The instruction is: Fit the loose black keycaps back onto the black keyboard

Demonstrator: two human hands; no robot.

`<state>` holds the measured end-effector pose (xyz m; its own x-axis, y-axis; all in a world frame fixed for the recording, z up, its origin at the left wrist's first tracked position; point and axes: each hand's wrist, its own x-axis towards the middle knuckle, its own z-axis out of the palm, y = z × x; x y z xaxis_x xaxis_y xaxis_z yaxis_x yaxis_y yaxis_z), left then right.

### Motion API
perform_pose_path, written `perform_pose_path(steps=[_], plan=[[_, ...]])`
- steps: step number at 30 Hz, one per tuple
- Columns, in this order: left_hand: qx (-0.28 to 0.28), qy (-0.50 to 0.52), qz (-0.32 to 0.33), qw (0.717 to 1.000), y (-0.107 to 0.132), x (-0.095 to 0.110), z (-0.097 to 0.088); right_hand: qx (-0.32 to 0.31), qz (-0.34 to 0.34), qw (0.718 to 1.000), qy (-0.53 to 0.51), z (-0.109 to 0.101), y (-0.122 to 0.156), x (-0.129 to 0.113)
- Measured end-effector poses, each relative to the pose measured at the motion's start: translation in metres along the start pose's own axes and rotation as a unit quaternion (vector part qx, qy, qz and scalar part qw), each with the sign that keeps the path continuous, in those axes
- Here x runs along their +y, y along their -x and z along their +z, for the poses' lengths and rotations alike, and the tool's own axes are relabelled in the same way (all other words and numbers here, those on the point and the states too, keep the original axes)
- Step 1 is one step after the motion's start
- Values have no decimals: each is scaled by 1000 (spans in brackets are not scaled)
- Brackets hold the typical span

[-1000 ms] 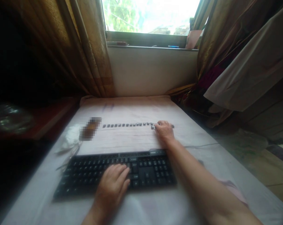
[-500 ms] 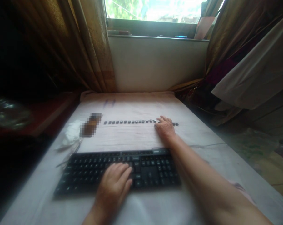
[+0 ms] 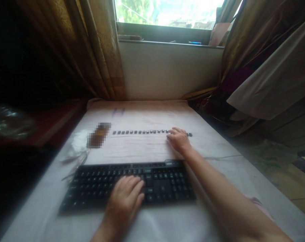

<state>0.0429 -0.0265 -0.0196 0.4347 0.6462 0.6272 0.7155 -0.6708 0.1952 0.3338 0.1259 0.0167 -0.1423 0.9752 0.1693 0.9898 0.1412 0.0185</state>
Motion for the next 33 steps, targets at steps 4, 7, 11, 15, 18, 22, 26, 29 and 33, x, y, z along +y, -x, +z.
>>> perform_pose_path(steps=[4, 7, 11, 15, 18, 22, 26, 29, 33], plan=[[-7, -2, 8, 1000, 0, -1, 1, -20, 13, 999, -23, -1, 23, -15], [-10, -11, 19, 1000, -1, -2, -2, -45, 18, 998, -45, 3, 34, -21], [-8, -17, 40, 999, -3, 3, -4, -46, 35, 994, -90, 11, 38, -17], [-18, -5, 53, 998, -9, 16, 3, -30, 70, 987, -143, 18, 39, -12], [-28, 20, 41, 999, -17, 22, 12, -19, 89, 979, -182, 18, 41, -11], [-46, 31, 32, 998, -25, 22, 20, -11, 101, 966, -238, 17, 49, -14], [-73, 16, 53, 996, -25, 17, 18, -22, 120, 948, -294, 18, 54, -17], [-72, 22, 53, 996, -24, 15, 18, -33, 147, 932, -331, 17, 50, -15], [-59, 47, 33, 997, -20, 16, 21, -49, 159, 909, -383, 3, 49, -17]])
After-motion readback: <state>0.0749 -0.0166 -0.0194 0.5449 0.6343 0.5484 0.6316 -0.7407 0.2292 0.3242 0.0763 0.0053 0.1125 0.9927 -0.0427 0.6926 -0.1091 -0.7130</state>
